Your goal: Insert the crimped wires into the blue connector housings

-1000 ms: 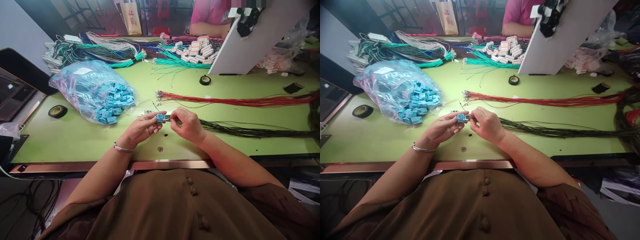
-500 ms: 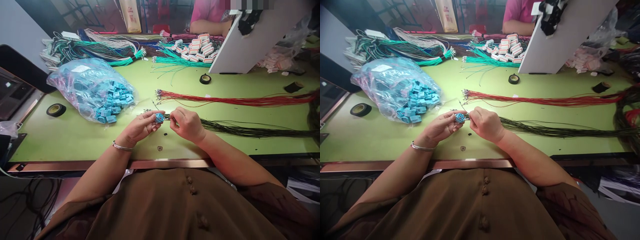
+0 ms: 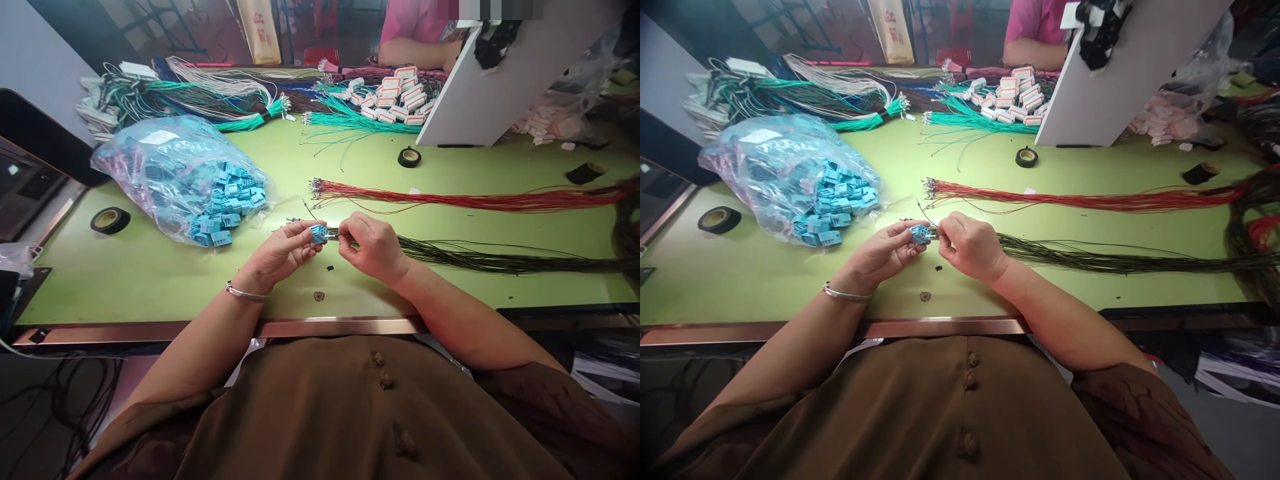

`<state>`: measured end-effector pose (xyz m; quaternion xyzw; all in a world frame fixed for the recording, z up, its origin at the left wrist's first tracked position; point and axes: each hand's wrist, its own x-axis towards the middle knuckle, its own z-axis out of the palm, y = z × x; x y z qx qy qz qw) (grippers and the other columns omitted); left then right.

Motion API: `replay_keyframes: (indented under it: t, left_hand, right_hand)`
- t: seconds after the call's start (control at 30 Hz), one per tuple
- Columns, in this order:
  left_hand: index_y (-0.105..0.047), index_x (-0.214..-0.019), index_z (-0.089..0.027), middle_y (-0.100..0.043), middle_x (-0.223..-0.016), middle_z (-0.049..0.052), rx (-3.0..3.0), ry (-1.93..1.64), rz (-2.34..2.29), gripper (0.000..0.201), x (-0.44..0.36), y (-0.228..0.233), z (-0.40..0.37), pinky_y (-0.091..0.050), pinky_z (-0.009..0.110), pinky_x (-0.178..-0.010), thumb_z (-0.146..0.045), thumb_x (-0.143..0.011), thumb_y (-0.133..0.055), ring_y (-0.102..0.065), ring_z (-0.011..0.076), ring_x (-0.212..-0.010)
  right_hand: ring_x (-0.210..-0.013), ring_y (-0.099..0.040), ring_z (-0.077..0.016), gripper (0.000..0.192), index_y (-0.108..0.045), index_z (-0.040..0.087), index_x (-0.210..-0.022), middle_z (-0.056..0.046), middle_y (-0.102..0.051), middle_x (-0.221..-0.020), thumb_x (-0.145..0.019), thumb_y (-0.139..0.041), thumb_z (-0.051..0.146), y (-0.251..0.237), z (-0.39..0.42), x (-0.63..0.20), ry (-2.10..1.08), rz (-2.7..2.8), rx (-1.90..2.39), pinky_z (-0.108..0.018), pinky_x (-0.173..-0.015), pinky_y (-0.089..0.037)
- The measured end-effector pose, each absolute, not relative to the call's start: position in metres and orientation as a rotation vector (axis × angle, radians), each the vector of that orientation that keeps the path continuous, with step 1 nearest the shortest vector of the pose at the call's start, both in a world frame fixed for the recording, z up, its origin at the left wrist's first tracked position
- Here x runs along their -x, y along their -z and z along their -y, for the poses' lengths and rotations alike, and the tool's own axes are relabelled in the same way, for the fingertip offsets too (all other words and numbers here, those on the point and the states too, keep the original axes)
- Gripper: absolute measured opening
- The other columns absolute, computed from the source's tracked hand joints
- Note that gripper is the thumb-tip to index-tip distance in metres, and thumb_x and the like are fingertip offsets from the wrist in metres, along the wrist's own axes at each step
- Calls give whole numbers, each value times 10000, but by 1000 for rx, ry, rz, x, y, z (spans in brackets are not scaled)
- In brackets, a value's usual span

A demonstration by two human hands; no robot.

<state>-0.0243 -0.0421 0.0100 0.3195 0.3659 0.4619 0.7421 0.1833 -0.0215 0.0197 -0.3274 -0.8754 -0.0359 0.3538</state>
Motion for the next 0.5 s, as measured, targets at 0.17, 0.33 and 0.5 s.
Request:
replay_keyframes:
  t: [0.17,0.33,0.5]
  left_hand:
    - [-759,-1028,-135,-726,-907,75,-696,-1024,-792,354,24,-9,41,-520,158,-624,-285,-716,-833,-654,86,-688]
    - [-756,-1041,-125,-723,-897,85,-698,-1014,-799,352,24,-10,42,-510,161,-605,-278,-730,-821,-647,88,-680]
    - [-751,-1063,-118,-722,-894,89,-705,-1015,-784,357,24,-10,42,-513,165,-610,-274,-747,-808,-646,89,-682]
  right_hand:
    - [-616,-461,-149,123,-547,196,-767,-24,-551,-687,-865,-481,161,-20,23,-183,177,2307,870,-298,-546,-292]
    - [-623,-476,-142,124,-548,194,-776,-18,-549,-681,-860,-474,140,-21,23,-183,101,2275,865,-286,-571,-328]
    - [-637,-475,-150,113,-555,197,-788,-22,-547,-687,-855,-481,144,-22,23,-184,62,2293,891,-290,-576,-324]
